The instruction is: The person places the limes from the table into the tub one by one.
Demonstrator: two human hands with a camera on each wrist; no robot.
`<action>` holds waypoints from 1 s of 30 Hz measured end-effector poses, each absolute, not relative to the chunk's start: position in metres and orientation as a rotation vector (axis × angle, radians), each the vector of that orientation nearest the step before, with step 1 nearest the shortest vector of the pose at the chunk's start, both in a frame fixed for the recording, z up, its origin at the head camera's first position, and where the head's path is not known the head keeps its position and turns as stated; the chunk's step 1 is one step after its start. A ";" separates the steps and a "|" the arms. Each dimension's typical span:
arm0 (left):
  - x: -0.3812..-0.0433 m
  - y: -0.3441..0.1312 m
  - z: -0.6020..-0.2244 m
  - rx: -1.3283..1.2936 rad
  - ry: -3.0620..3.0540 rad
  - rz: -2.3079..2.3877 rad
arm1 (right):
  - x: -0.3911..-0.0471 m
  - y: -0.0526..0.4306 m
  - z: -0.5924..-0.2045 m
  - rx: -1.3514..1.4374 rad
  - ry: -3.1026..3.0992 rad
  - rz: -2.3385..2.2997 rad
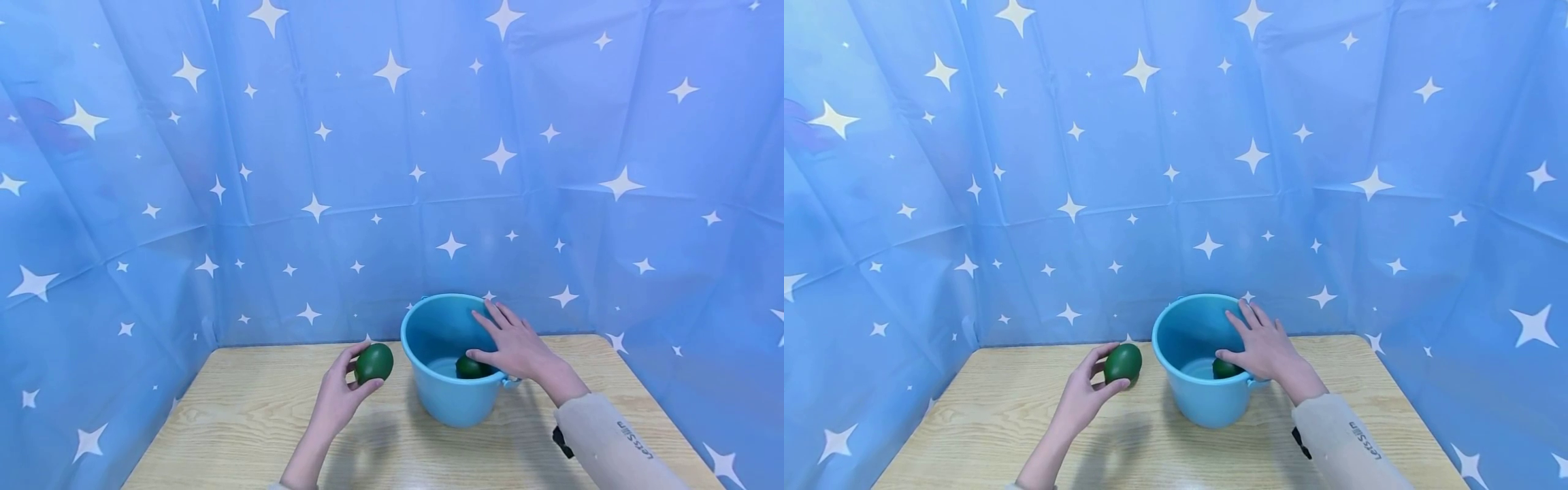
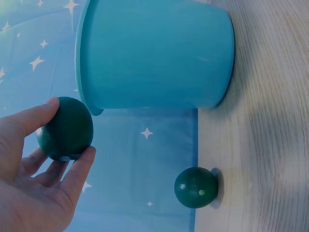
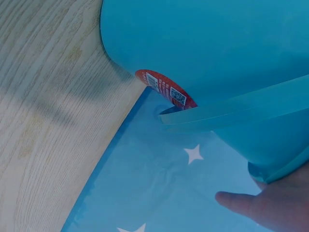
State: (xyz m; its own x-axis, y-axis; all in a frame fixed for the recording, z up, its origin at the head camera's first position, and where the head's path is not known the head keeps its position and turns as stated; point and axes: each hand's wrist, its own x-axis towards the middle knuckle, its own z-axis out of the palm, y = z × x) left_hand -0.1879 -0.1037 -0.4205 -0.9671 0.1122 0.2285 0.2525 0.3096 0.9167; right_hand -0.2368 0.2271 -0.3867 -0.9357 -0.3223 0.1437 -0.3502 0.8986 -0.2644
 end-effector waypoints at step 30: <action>-0.186 -0.096 -0.417 -0.377 -2.452 -1.704 | -0.236 0.227 -0.385 0.532 -2.966 0.436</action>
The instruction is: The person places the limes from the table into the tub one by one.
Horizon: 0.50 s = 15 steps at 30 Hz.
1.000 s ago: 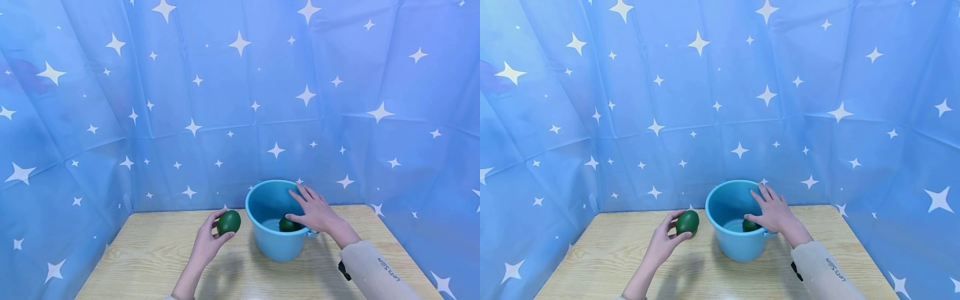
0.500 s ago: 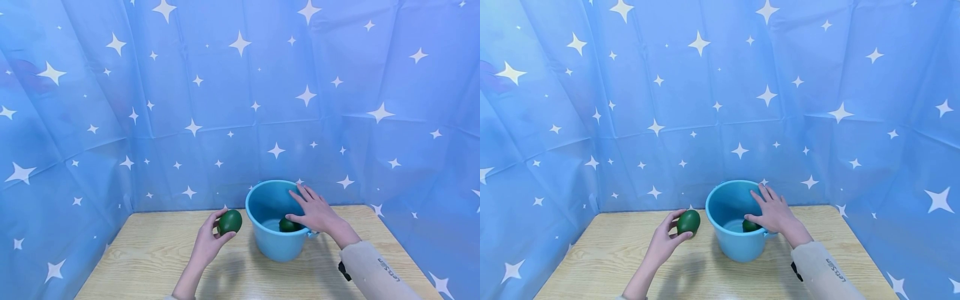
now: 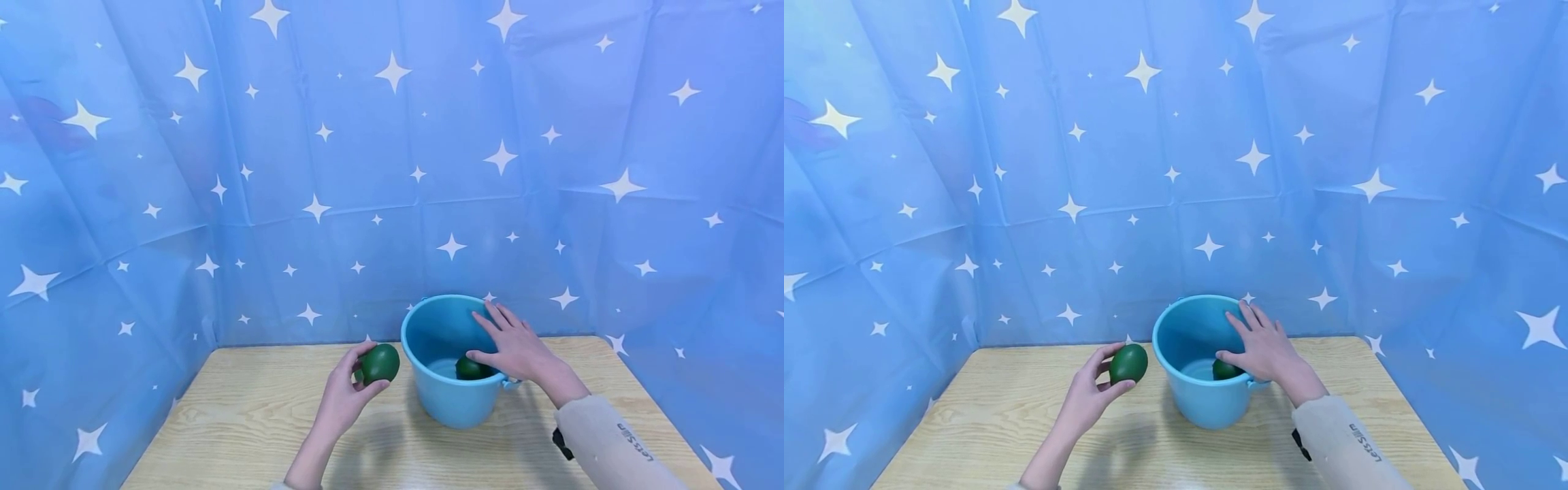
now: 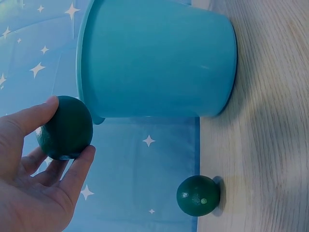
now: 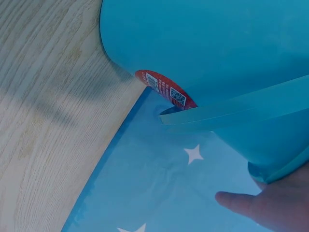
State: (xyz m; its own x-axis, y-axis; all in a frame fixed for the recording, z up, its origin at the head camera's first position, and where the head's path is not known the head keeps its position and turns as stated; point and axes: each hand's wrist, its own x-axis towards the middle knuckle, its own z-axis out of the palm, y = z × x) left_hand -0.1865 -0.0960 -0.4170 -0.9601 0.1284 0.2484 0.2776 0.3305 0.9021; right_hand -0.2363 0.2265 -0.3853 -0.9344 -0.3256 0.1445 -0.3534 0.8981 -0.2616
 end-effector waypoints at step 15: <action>-0.185 -0.094 -0.415 -0.392 -2.450 -1.711 | -0.237 0.226 -0.386 0.523 -2.966 0.425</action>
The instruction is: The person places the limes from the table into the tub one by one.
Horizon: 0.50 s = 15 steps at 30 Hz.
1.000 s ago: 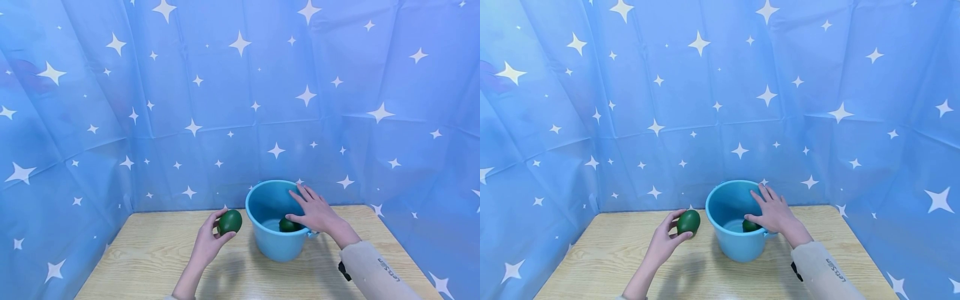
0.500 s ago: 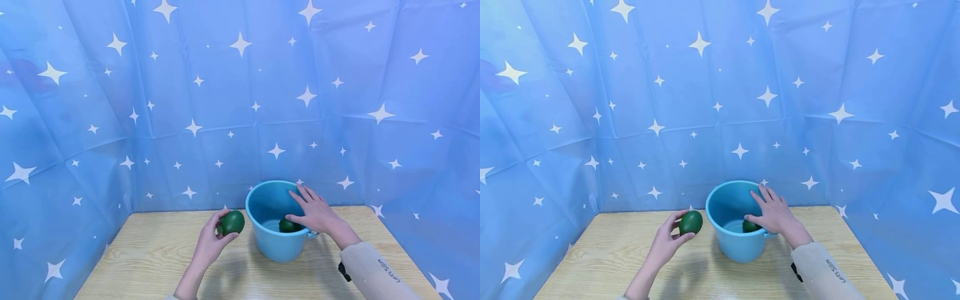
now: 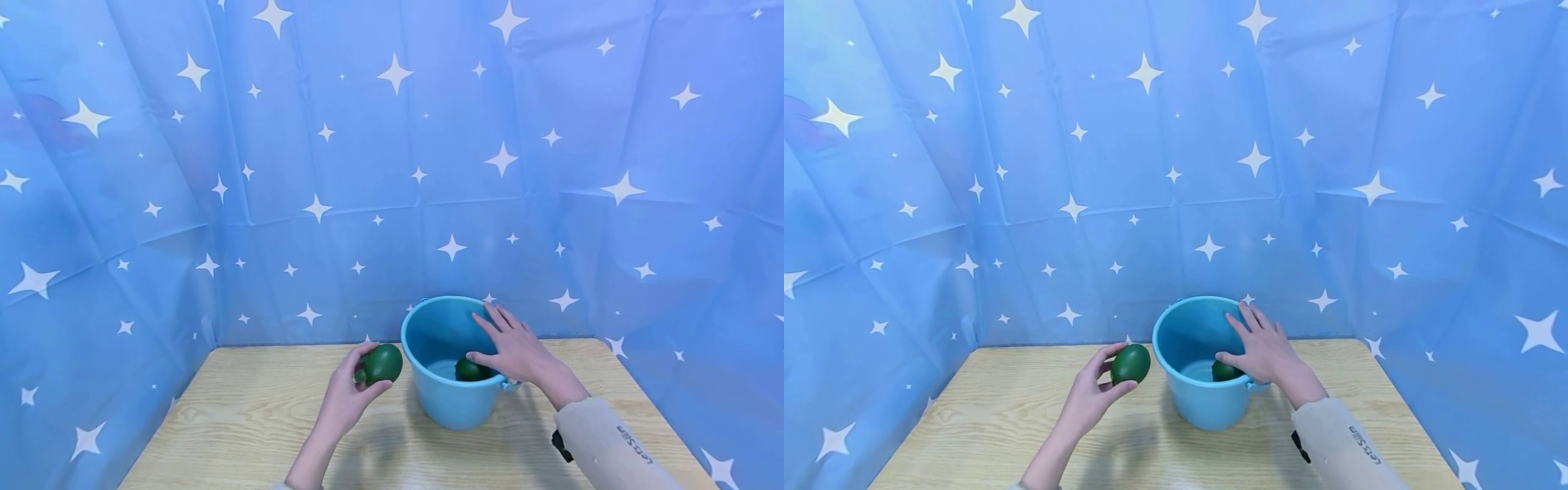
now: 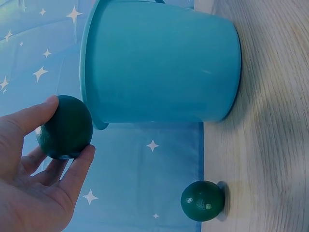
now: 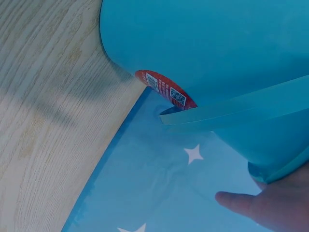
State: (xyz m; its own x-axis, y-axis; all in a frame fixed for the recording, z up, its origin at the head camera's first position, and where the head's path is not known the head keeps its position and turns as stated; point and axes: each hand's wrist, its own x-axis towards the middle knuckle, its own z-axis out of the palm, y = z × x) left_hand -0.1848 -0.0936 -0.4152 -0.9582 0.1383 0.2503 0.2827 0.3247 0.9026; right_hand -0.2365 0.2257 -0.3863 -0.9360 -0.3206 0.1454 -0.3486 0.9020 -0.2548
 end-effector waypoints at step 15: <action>-0.185 -0.091 -0.409 -0.415 -2.448 -1.731 | -0.237 0.226 -0.388 0.523 -2.953 0.416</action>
State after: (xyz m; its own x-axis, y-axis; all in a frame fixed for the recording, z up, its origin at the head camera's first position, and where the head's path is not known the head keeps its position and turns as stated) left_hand -0.1849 -0.0906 -0.4087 -0.9558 0.1556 0.2493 0.2869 0.3104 0.9063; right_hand -0.2367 0.2259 -0.3879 -0.9340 -0.3204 0.1583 -0.3517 0.9029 -0.2473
